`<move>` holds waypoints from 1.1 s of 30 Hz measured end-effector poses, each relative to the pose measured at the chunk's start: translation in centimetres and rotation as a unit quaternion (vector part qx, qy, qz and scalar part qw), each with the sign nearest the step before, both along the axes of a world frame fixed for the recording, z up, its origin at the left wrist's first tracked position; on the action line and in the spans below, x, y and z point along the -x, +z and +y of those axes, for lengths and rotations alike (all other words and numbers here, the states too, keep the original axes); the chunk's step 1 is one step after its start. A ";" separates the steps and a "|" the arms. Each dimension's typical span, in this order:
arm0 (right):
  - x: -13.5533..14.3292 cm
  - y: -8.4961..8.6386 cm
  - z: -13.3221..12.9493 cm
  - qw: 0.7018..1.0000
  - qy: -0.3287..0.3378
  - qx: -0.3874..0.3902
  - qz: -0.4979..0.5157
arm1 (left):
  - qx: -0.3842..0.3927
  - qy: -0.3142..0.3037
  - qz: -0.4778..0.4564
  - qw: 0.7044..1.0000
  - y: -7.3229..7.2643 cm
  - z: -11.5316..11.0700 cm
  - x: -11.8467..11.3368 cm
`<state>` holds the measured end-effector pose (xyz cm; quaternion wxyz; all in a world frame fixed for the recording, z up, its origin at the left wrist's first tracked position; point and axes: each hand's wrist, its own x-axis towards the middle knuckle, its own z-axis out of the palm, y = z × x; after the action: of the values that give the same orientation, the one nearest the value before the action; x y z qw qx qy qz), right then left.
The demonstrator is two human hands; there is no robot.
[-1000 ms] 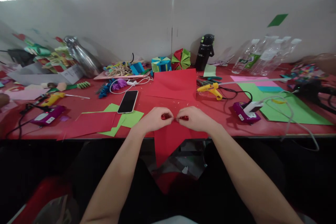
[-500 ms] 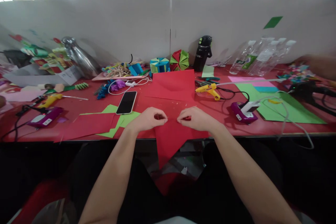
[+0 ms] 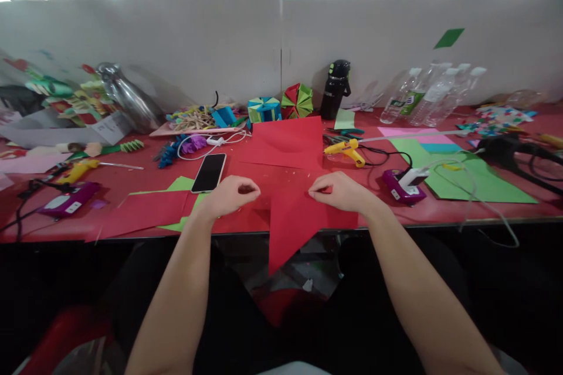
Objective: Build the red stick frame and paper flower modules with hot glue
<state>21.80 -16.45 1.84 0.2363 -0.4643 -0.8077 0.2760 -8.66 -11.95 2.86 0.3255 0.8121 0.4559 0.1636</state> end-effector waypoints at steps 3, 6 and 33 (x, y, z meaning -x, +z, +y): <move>0.3 -0.2 0.0 1.000 0.005 -0.004 0.004 | -0.025 0.020 -0.070 0.997 0.4 -0.4 -0.2; 1.3 -0.5 0.1 1.000 0.024 -0.014 0.012 | 0.004 0.001 -0.099 0.995 0.2 -0.9 -1.4; 1.8 -0.5 0.4 0.999 -0.019 -0.031 -0.001 | -0.136 0.074 -0.054 0.986 -1.4 -0.1 -1.7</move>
<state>20.02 -16.06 1.36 0.2547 -0.4723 -0.8073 0.2458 -6.93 -12.09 1.42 0.2234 0.8028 0.4698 0.2912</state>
